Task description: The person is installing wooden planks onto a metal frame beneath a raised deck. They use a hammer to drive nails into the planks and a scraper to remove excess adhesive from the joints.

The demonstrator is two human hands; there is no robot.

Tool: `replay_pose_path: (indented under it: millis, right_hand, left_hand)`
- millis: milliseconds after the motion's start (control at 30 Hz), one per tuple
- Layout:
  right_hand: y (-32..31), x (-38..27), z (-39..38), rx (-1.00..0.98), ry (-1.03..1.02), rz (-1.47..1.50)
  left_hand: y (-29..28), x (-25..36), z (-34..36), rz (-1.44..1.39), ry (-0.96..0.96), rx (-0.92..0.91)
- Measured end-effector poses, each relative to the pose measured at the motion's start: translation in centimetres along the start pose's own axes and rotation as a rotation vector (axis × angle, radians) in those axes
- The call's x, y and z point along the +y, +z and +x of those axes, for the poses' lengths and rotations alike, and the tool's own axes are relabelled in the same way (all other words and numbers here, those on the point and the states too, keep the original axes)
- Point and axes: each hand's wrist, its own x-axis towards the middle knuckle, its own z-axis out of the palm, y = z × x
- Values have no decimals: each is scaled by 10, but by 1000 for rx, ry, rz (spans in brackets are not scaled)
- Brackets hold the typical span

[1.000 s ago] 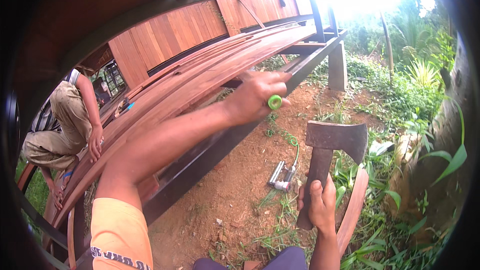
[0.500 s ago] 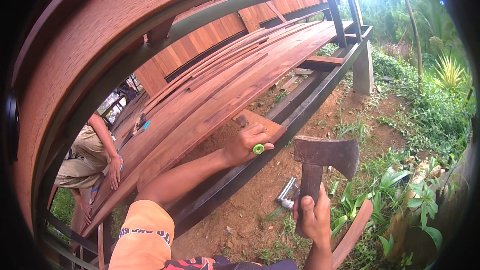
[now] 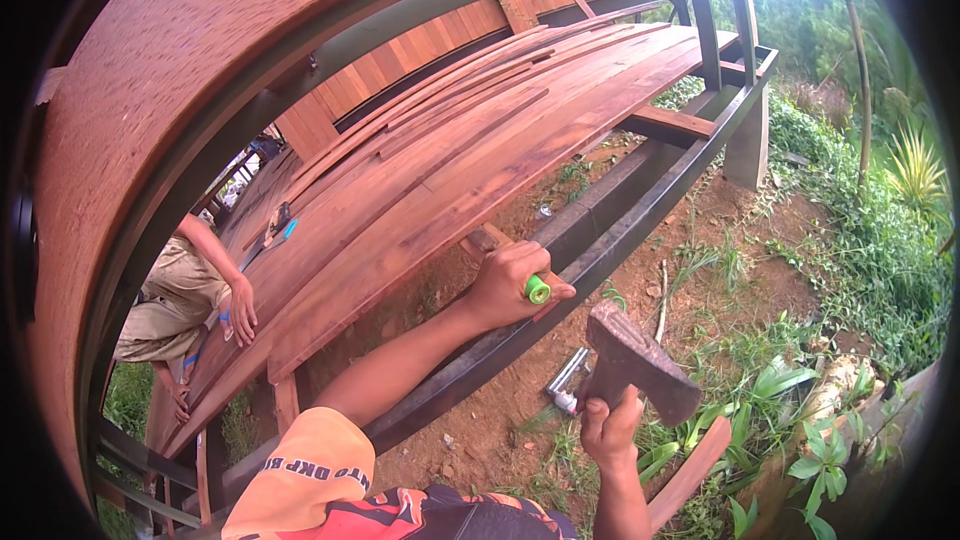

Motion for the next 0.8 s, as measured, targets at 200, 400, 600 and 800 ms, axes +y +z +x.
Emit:
replay_pose_path:
  millis: [200, 400, 600, 800]
  right_hand:
    - [25, 14, -25, -15, 33, 186]
    - [28, 6, -20, -6, 88, 240]
    - [24, 8, -33, -33, 127, 331]
    - [23, 10, -31, -20, 116, 299]
  left_hand:
    - [0, -1, -8, 37, 39, 84]
    - [0, -5, -9, 21, 73, 114]
    - [1, -4, -10, 7, 88, 137]
    - [-1, -4, -8, 10, 109, 133]
